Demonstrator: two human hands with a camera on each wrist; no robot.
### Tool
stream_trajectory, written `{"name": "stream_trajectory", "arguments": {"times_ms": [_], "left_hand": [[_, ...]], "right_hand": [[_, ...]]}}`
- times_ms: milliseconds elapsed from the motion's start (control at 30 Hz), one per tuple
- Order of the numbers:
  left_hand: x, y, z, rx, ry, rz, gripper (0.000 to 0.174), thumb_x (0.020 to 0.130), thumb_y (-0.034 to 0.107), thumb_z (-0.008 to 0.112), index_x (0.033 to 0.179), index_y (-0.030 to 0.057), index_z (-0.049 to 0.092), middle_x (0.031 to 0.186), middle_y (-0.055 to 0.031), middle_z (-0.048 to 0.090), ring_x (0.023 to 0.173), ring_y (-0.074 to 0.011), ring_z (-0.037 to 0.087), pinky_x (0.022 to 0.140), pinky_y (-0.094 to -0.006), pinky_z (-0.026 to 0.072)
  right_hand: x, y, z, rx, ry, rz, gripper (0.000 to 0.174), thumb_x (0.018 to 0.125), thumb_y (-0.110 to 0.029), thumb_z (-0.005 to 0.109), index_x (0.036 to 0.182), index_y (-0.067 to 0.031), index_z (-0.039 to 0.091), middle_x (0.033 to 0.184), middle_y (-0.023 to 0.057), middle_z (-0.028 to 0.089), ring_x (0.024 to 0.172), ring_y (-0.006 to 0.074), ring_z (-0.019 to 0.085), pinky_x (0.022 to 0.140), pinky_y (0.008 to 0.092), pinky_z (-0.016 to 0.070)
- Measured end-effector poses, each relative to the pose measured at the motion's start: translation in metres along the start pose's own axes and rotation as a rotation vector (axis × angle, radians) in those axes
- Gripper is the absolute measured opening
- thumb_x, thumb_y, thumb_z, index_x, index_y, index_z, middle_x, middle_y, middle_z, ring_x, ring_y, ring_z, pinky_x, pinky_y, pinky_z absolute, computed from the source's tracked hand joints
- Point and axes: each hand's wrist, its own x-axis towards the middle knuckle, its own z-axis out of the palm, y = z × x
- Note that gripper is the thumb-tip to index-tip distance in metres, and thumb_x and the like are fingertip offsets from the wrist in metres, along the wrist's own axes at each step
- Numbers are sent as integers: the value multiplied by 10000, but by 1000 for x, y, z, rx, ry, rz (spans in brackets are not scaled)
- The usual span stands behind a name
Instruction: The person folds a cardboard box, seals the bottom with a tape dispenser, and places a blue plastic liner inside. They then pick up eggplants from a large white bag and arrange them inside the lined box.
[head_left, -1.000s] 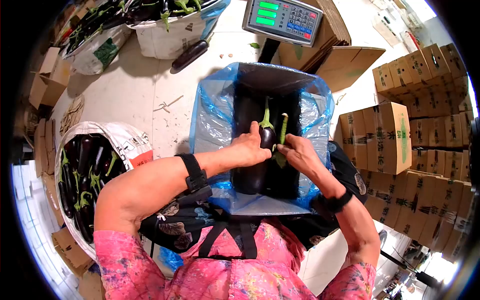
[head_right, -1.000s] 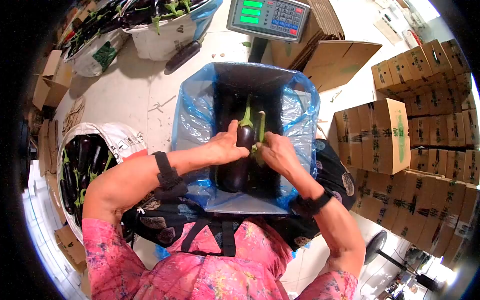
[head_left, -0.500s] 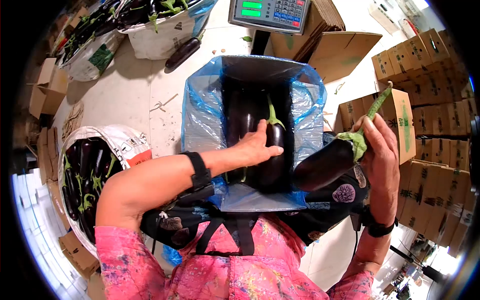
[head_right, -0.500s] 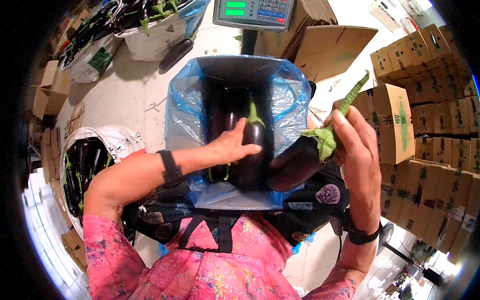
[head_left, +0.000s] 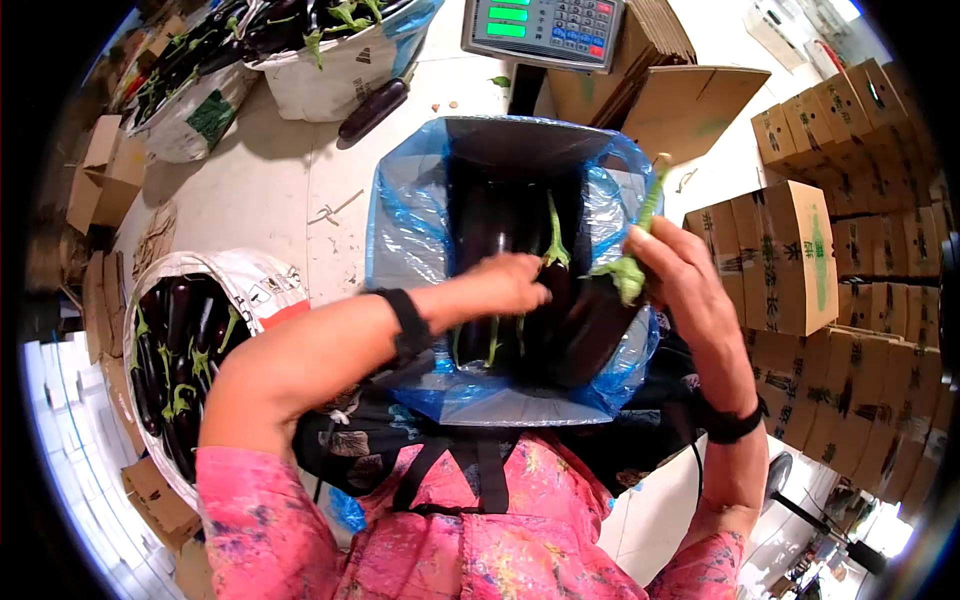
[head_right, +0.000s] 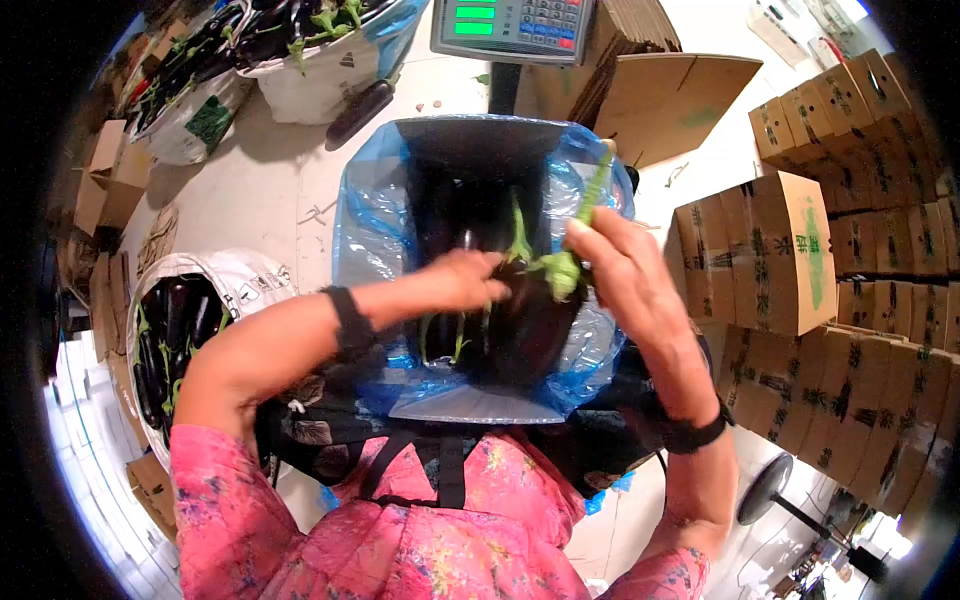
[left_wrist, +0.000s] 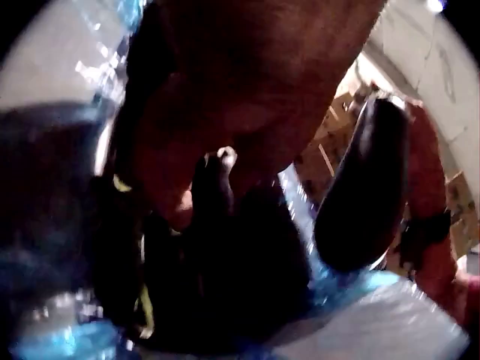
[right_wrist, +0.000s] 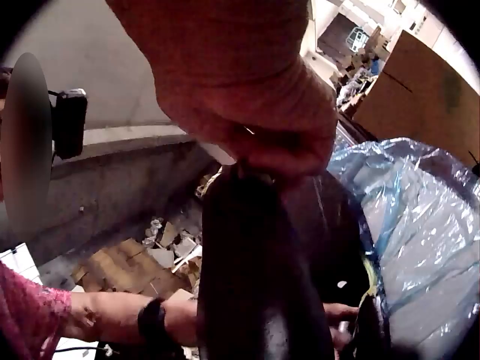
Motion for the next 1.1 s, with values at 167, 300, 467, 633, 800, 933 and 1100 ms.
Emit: {"name": "stream_trajectory", "arguments": {"times_ms": [167,300,467,633,800,933,1100], "left_hand": [[-50,15,-70,-773,-207,57,709,884,293,654,1483,46,367,1195,-121,627,1016,-196,611,812,-331,540],[-55,17,-30,-488,-157,60,670,843,323,715,1361,-7,448,1012,-141,628,974,-194,620,770,-345,528],[-50,4,-20,-263,-71,-111,730,790,403,687,1314,-44,444,1161,-306,621,1121,-426,601,956,-461,474],[-39,5,-14,-257,-62,-200,718,797,350,682,1339,-29,401,1087,-307,647,1041,-428,638,902,-470,506],[-38,-4,-8,-197,72,-214,659,799,321,687,1295,-21,421,1089,-332,635,1051,-473,616,918,-509,498],[-40,4,-1,-209,89,-258,639,792,328,686,1289,22,426,1085,-331,637,1050,-508,602,927,-531,491],[-37,-1,-7,-156,6,-222,633,799,347,687,1263,19,406,1070,-326,643,1035,-496,614,901,-532,500]], "right_hand": [[16,24,24,-114,-130,-135,277,994,-232,536,1136,-17,641,950,82,583,665,122,503,582,250,405],[57,48,56,-68,-171,123,318,966,-318,574,893,-11,612,662,42,544,557,138,515,496,283,384],[64,64,79,-288,-24,60,335,906,-282,640,904,52,622,763,242,664,716,376,672,641,435,517],[51,72,75,-455,-45,-149,274,896,-214,672,928,49,605,741,252,648,685,391,658,631,428,509],[37,81,76,-509,-219,-234,238,788,-129,741,944,1,617,872,237,643,848,429,644,691,457,513],[19,88,83,-566,-202,-288,297,789,-108,722,974,-17,508,895,233,607,831,468,607,676,523,491],[14,84,93,-619,-183,-298,292,821,-111,690,1006,-32,478,871,228,574,783,470,598,630,542,484]]}}
